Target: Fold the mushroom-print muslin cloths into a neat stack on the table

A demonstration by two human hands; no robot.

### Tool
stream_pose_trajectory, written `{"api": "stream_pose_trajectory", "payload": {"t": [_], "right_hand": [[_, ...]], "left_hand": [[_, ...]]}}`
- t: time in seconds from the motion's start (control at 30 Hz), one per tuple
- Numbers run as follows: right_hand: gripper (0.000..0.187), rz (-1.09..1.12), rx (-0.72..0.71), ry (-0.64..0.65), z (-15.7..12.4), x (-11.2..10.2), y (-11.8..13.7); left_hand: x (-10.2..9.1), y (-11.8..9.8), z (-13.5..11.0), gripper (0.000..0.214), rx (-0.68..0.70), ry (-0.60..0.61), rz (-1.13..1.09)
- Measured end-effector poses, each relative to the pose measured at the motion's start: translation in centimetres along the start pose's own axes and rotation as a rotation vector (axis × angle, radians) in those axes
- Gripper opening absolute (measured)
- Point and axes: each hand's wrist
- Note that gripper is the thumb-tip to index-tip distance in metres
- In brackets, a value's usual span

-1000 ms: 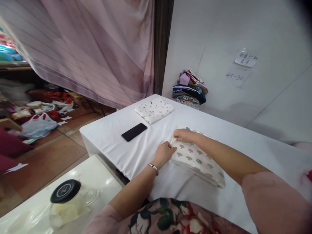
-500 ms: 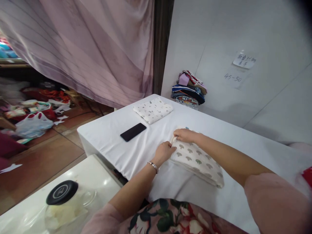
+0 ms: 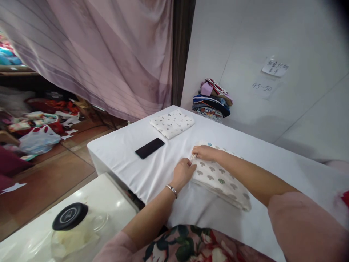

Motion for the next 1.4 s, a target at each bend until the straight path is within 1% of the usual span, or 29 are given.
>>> {"api": "stream_pose_trajectory", "payload": {"t": [0.1, 0.23, 0.33, 0.47, 0.53, 0.63, 0.73, 0.83, 0.97, 1.07, 1.23, 1.33, 1.4], "right_hand": [[0.028, -0.030, 0.026, -0.002, -0.1, -0.1, 0.0], [0.024, -0.051, 0.080, 0.055, -0.2, -0.4, 0.2], [0.027, -0.058, 0.105, 0.052, -0.4, -1.1, 0.4], [0.023, -0.044, 0.138, 0.059, -0.5, -2.1, 0.8], [0.023, -0.034, 0.181, 0.075, -0.1, -2.0, 0.8], [0.030, -0.028, 0.216, 0.075, 0.6, -1.6, 0.5], [0.036, 0.031, 0.226, 0.066, 0.7, -1.6, -0.3], [0.041, 0.121, 0.221, 0.050, 0.3, -2.4, -1.7], [0.046, 0.102, 0.194, 0.001, 0.0, -3.6, -3.5], [0.051, 0.078, 0.252, -0.034, 0.3, -4.1, -4.4], [0.057, 0.084, 0.385, -0.037, 0.9, -4.5, -5.2], [0.062, 0.124, 0.387, -0.079, 0.8, -4.5, -6.0], [0.063, 0.228, 0.371, -0.094, 0.6, -4.3, -6.6]], "left_hand": [[-0.1, -0.1, 0.1, 0.014, -0.025, 0.029, -0.024], [-0.4, -0.1, 0.5, 0.026, -0.071, 0.101, -0.070], [-0.7, -0.2, 0.6, 0.026, -0.083, 0.142, -0.085], [-0.7, -0.3, 0.6, 0.027, -0.067, 0.173, -0.163], [-0.6, -0.2, 0.7, 0.026, -0.083, 0.200, -0.169], [-0.4, 0.3, 0.8, 0.024, -0.126, 0.242, -0.146], [-0.2, 0.8, 0.9, 0.021, -0.103, 0.237, -0.148], [0.1, 1.2, 0.9, 0.019, -0.074, 0.205, -0.136], [0.5, 1.3, 0.9, 0.018, -0.051, 0.168, -0.109], [0.4, 1.2, 0.7, 0.018, -0.043, 0.164, -0.082], [0.0, 0.9, 0.5, 0.018, -0.027, 0.157, -0.053], [0.0, 0.9, 0.5, 0.018, -0.008, 0.151, -0.040], [0.1, 1.0, 0.4, 0.018, 0.002, 0.149, -0.036]]}}
Point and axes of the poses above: each hand's wrist, its own z-axis towards the middle knuckle, its own x-axis out of the palm, y = z × x, and after that the axes turned 14 degrees about z, right-handed
